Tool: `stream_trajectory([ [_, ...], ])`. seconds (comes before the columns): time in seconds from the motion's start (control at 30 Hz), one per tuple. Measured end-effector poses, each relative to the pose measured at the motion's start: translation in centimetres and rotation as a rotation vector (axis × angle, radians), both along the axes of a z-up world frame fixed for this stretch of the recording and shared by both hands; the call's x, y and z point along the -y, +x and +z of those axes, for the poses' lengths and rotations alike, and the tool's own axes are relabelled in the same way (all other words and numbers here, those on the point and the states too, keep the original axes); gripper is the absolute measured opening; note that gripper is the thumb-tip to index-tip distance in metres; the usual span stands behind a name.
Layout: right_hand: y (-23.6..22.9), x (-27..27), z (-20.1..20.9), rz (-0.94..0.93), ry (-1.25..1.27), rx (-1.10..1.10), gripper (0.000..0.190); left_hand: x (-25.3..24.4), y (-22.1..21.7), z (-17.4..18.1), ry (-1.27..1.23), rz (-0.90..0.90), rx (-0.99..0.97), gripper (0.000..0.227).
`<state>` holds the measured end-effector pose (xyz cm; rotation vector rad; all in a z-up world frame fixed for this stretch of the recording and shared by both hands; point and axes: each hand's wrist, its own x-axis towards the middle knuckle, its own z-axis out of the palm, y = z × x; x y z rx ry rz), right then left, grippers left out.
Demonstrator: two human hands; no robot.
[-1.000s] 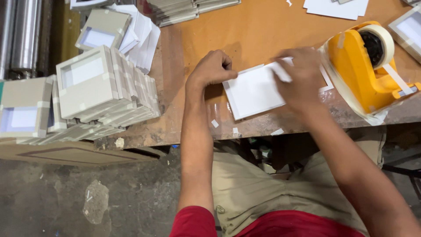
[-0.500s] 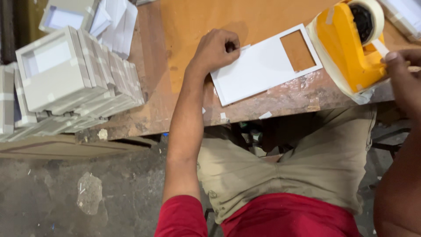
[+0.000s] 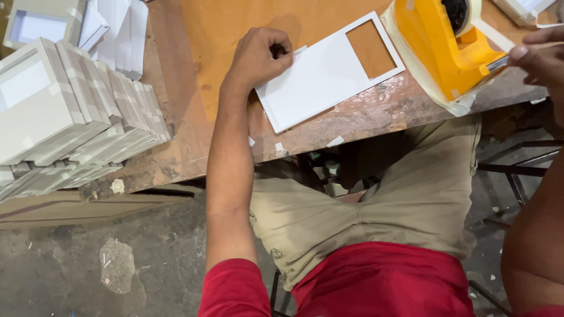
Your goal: The person assembles small white cardboard boxes by folding the flaps and securing them with adhesive tape. They handle each box one at a time, folding edges and applying tape to the seams to form a finished box.
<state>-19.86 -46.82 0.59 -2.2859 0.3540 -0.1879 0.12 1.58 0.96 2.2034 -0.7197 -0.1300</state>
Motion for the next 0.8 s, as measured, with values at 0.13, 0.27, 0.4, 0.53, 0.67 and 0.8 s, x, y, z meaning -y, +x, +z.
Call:
stream_trajectory([
  [0.13, -2.5, 0.3, -1.9, -0.064, 0.056, -0.103, 0.036, -0.1, 0.0, -0.2, 0.003, 0.003, 0.000, 0.008],
  [0.27, -3.4, -0.6, -1.8, -0.124, 0.256, -0.021, 0.039, -0.2, 0.1, -0.4, -0.005, -0.004, -0.003, 0.009],
  [0.4, -3.7, -2.2, -0.7, -0.249, 0.046, -0.097, 0.033, -0.1, 0.0, -0.2, 0.003, 0.004, -0.001, 0.009],
  [0.53, -4.7, -3.9, 1.1, -0.290, -0.102, -0.075, 0.027, 0.1, -0.1, 0.9, 0.038, 0.012, -0.013, 0.012],
  [0.67, -7.4, -8.8, 2.2, -0.248, -0.232, 0.003, 0.021, -0.6, -1.3, 1.7, 0.154, 0.002, -0.014, 0.018],
  [0.8, -7.3, -15.6, 3.1, 0.083, -0.020, 0.228, 0.015, -0.7, -2.2, 2.8, 0.186, 0.006, -0.172, 0.026],
])
